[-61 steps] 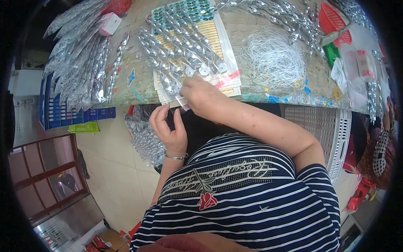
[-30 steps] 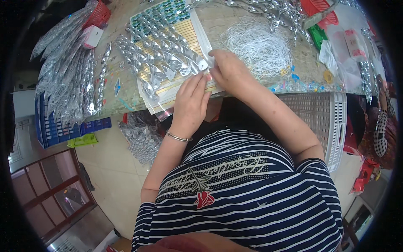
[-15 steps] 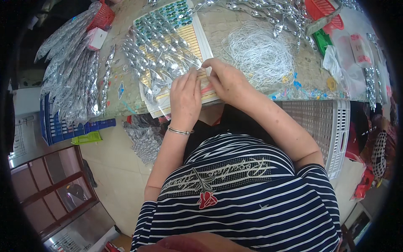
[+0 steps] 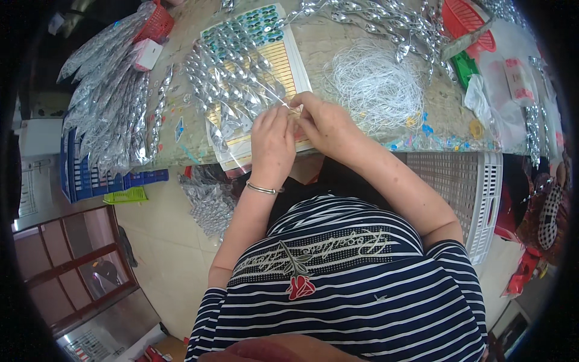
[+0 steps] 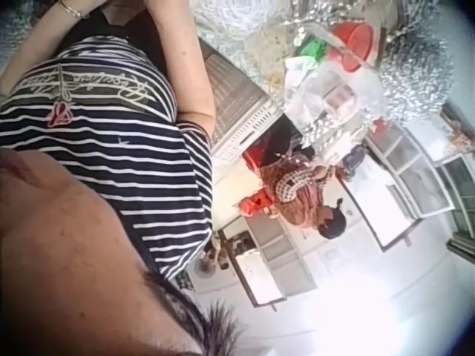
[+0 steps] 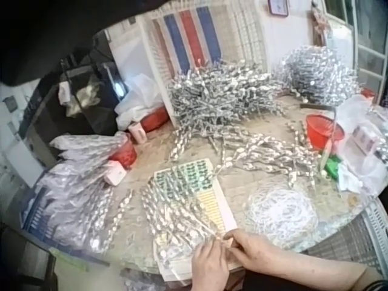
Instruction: Packaging silver tinsel decorations into plastic bags and sealing them with labels.
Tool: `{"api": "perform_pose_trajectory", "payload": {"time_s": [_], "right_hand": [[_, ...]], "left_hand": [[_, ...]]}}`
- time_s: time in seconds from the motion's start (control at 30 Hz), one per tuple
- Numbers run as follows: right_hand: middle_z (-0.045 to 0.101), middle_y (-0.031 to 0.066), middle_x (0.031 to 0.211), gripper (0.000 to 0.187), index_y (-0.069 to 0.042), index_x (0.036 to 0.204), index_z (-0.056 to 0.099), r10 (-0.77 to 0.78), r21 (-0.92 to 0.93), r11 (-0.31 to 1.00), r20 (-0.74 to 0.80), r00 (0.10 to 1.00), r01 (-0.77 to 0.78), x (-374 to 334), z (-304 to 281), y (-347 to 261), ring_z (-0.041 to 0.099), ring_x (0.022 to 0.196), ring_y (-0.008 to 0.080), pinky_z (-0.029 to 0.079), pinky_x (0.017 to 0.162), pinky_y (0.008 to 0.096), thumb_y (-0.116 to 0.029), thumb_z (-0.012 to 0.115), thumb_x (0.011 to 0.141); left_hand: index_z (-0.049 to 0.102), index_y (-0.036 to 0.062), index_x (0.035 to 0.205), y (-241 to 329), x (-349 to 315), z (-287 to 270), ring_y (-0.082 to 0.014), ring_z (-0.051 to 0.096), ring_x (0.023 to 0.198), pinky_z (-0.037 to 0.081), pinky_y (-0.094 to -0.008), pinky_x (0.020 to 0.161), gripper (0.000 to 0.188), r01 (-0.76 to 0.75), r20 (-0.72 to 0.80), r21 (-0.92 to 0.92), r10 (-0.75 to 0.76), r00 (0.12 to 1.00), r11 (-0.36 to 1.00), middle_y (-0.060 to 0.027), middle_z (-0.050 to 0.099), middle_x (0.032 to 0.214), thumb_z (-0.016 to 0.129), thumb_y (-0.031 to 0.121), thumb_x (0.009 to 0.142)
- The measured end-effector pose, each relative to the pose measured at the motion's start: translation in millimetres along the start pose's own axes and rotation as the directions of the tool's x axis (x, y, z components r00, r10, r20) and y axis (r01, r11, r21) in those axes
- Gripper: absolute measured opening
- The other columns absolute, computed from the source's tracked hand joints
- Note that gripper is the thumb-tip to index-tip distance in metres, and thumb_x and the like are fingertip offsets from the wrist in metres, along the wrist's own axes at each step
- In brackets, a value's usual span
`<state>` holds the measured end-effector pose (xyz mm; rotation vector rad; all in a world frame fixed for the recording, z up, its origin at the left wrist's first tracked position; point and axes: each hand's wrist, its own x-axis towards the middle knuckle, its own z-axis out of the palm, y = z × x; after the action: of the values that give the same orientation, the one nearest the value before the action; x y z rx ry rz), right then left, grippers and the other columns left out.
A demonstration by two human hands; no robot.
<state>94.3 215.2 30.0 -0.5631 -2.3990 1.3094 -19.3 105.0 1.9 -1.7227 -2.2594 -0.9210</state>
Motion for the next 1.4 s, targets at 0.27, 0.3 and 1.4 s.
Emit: {"api": "perform_pose_trajectory", "payload": {"time_s": [0.27,0.3,1.4], "right_hand": [[0.060,0.0098,0.085,0.036,-0.003,0.121,0.052,0.066,0.027,0.997,0.028,0.997,-0.066,3.5,-6.4,-1.9,0.060,0.072,0.0190,0.048,0.063,0.0282,-0.008,0.062,0.086],[0.059,0.0109,0.090,0.038,-0.003,0.122,0.052,-0.036,-0.088,0.996,-0.037,0.999,0.033,5.9,-8.5,-0.7,0.060,0.075,0.0193,0.049,0.064,0.0287,-0.011,0.064,0.086],[0.057,0.0189,0.111,0.035,0.005,0.112,0.056,-0.449,-0.047,0.866,0.367,0.815,0.498,19.5,101.9,-46.8,0.054,0.106,0.0363,0.045,0.091,0.0406,0.002,0.056,0.077]], "left_hand": [[0.059,-0.0022,0.114,3.2,-20.8,-27.0,-0.0337,0.055,0.106,0.044,-0.0426,0.092,0.032,-0.010,-0.045,-0.044,0.008,0.999,0.999,-0.0150,0.060,0.118,0.061,0.006,0.083],[0.061,-0.0013,0.112,4.8,-29.3,-33.4,-0.0335,0.056,0.105,0.044,-0.0427,0.093,0.029,0.057,-0.033,-0.206,-0.065,0.997,0.977,-0.0142,0.062,0.116,0.062,0.003,0.083],[0.042,-0.0010,0.133,-43.4,-107.0,-71.9,-0.0135,0.055,0.082,0.048,-0.0237,0.065,0.049,0.548,-0.014,-0.588,-0.685,0.728,0.595,-0.0116,0.049,0.109,0.062,0.009,0.089]]}}
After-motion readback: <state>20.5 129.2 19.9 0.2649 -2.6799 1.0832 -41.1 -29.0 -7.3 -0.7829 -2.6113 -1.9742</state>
